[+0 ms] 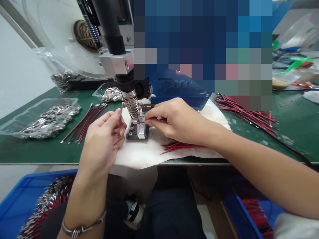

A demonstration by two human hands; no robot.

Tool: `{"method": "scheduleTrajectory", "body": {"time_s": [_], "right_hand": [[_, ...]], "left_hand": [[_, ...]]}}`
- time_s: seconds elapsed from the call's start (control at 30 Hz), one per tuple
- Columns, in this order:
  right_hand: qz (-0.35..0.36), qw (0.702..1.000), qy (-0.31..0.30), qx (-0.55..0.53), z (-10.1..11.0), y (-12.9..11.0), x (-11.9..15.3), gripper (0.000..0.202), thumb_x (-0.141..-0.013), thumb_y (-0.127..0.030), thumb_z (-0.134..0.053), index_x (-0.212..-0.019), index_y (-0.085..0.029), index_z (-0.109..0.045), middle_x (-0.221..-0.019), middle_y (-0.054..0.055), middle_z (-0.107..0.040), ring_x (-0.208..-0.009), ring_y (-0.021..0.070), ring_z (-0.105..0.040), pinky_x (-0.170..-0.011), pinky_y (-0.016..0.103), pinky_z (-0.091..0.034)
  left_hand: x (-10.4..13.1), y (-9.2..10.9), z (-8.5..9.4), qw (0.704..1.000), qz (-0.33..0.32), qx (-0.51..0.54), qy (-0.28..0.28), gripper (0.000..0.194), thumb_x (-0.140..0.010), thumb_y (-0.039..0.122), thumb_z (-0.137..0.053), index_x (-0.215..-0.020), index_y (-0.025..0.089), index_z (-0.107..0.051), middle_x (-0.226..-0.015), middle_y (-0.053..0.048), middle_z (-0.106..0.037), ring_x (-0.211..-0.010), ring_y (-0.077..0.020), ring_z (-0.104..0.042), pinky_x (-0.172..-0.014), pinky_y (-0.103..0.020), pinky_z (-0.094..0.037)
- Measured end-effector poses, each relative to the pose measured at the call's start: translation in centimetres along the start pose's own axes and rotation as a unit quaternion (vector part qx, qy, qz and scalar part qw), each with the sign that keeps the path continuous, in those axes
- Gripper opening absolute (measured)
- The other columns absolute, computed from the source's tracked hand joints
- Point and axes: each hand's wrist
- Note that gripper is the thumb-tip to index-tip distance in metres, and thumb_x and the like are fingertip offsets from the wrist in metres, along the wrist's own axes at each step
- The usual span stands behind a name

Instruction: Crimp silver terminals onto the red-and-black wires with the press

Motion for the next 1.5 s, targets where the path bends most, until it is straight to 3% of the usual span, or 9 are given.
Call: {"method": "scheduleTrajectory", "body": {"time_s": [0.1,0.3,0.6,1.03,1.5], "right_hand": [[0.009,1.0,-0.001,0.002,0.0,0.1,-0.1,0.02,-0.096,-0.018,-0.056,-0.092,-0.015,-0.075,-0.08,0.005,-0.074,-0.064,0.0128,-0.06,-0.061,0.027,-0.044],[0.007,1.0,-0.004,-0.002,0.1,0.1,-0.1,0.019,-0.096,-0.018,-0.056,-0.092,-0.015,-0.075,-0.081,0.004,-0.074,-0.064,0.0122,-0.06,-0.062,0.026,-0.044],[-0.009,1.0,-0.007,-0.006,0.0,-0.1,-0.1,0.019,-0.096,-0.02,-0.057,-0.092,-0.016,-0.075,-0.083,0.005,-0.074,-0.064,0.0132,-0.061,-0.062,0.027,-0.045],[-0.023,1.0,-0.006,-0.005,-0.1,-0.1,-0.1,0.019,-0.096,-0.021,-0.056,-0.09,-0.017,-0.074,-0.086,0.004,-0.077,-0.07,0.0148,-0.066,-0.067,0.027,-0.048],[-0.041,0.999,-0.002,-0.017,0.1,-0.5,-0.2,0.019,-0.092,-0.019,-0.058,-0.087,-0.014,-0.075,-0.07,0.001,-0.071,-0.052,0.0092,-0.053,-0.056,0.024,-0.04]], "left_hand": [[0.1,0.0,0.2,0.999,-0.013,-0.024,-0.019,0.036,-0.088,0.037,-0.067,-0.064,0.017,-0.049,-0.054,0.005,-0.038,-0.042,-0.0042,-0.023,-0.039,-0.021,-0.017],[0.4,0.6,0.7,0.997,-0.043,-0.017,0.056,0.036,-0.086,0.033,-0.068,-0.061,0.018,-0.047,-0.053,0.005,-0.031,-0.044,-0.0053,-0.023,-0.04,-0.021,-0.013],[0.0,0.0,0.6,1.0,-0.008,0.007,-0.01,0.034,-0.088,0.032,-0.067,-0.064,0.017,-0.049,-0.055,0.005,-0.031,-0.044,-0.0042,-0.023,-0.04,-0.019,-0.014],[0.3,-0.7,1.4,0.999,-0.027,-0.03,-0.016,0.034,-0.09,0.035,-0.067,-0.065,0.017,-0.051,-0.055,0.005,-0.03,-0.046,-0.0053,-0.021,-0.041,-0.022,-0.013],[0.2,-0.7,1.3,0.999,-0.027,-0.038,-0.006,0.033,-0.092,0.03,-0.064,-0.065,0.016,-0.051,-0.055,0.005,-0.032,-0.046,-0.0037,-0.021,-0.041,-0.019,-0.016]]}}
Point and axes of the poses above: each hand's wrist, its own x-axis away from the middle knuckle, its own z-axis out of the back of the hand, y = z × x
